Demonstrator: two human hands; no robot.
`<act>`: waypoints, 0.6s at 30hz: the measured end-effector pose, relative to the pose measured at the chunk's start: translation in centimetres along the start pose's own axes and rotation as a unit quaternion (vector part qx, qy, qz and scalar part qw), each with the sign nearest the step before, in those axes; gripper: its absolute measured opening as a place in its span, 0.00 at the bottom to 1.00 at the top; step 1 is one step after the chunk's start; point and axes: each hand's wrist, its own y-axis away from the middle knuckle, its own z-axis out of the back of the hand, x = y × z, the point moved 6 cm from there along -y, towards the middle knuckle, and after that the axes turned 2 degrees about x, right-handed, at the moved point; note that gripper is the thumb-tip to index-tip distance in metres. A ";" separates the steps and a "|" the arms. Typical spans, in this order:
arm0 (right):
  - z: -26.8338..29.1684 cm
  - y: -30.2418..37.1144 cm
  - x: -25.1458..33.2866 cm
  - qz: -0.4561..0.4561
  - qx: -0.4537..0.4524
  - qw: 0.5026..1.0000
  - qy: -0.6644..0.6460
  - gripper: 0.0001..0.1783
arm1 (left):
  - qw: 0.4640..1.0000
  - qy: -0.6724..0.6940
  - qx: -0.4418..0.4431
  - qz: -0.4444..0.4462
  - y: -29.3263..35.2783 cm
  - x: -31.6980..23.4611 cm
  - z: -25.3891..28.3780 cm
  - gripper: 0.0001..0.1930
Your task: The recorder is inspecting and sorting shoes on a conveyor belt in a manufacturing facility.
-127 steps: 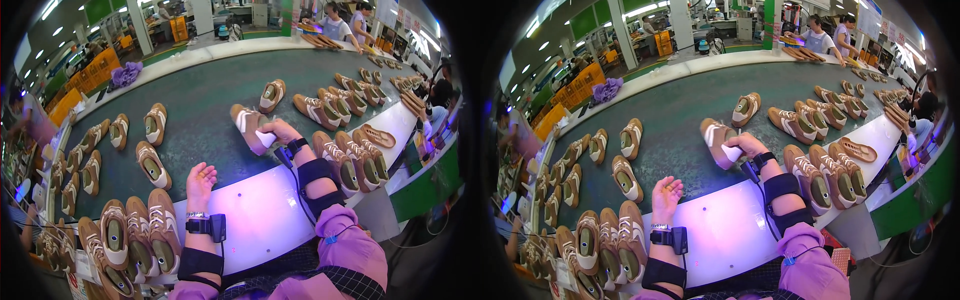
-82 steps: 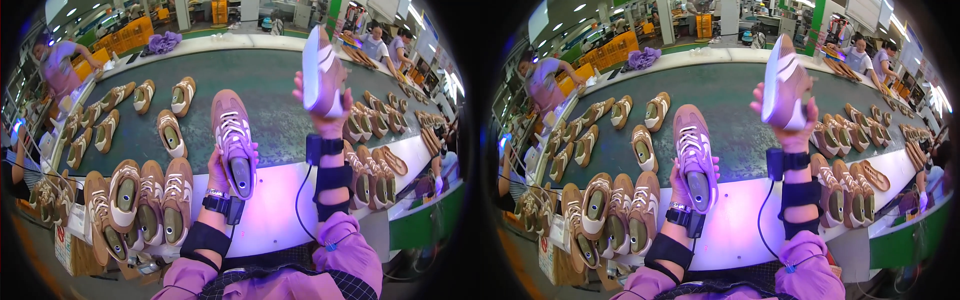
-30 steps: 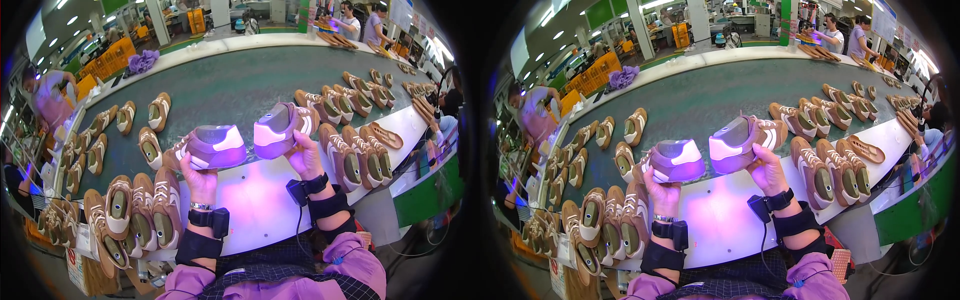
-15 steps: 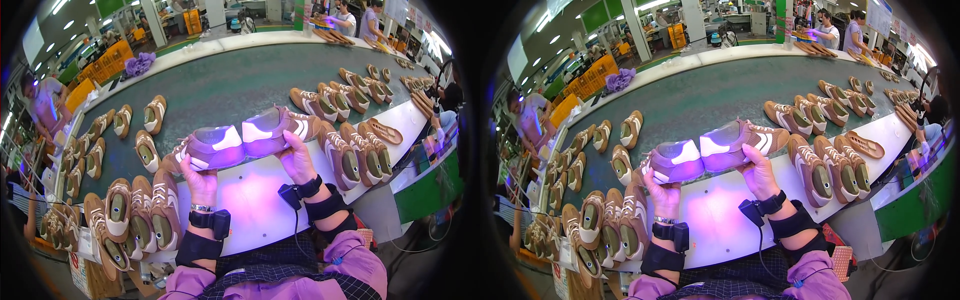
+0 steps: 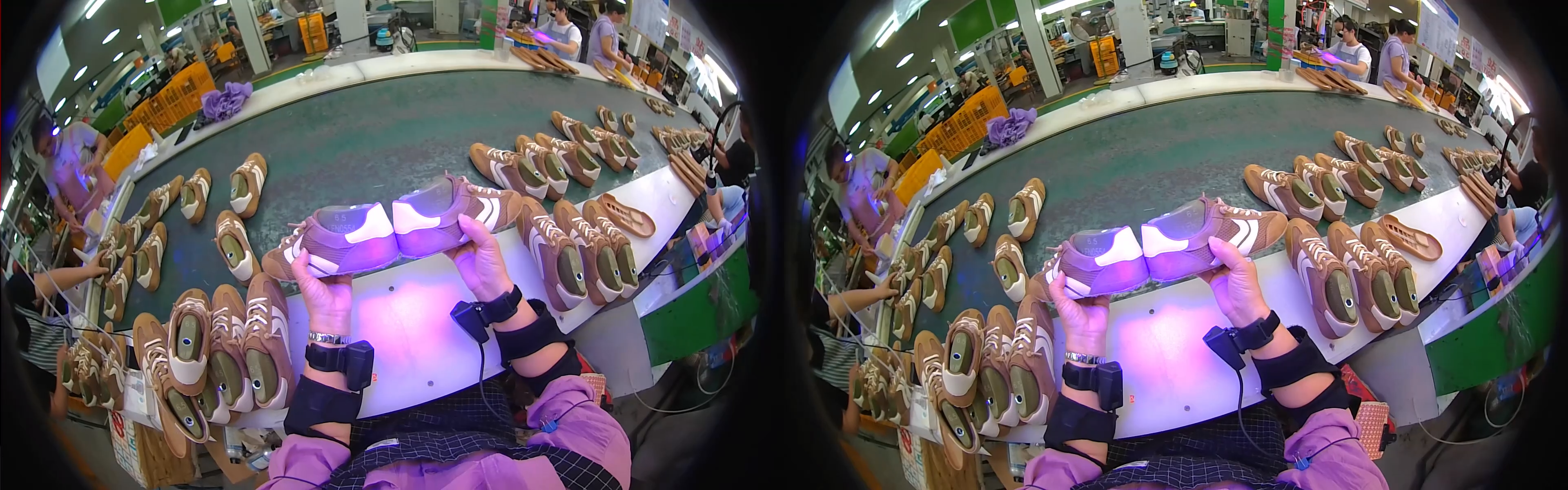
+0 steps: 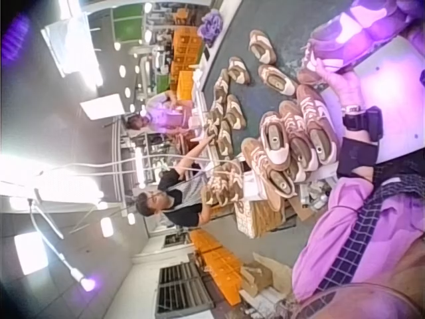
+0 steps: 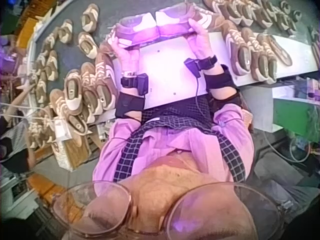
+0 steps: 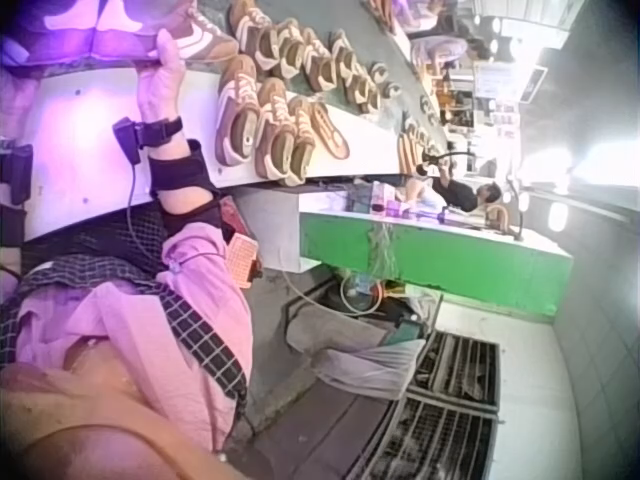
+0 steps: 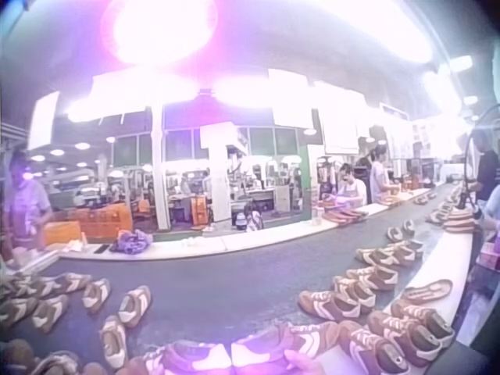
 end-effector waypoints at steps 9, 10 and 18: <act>0.4 0.0 -0.1 -0.008 -0.005 1.000 0.005 0.22 | 1.000 -0.003 -0.002 -0.001 -0.3 0.2 0.4 0.29; 0.3 0.0 -0.1 -0.006 -0.001 1.000 0.005 0.22 | 1.000 -0.004 -0.001 0.001 -0.3 0.2 0.4 0.29; 0.2 0.0 -0.2 -0.005 -0.009 1.000 0.008 0.21 | 1.000 -0.012 -0.002 -0.001 -0.4 0.3 0.7 0.28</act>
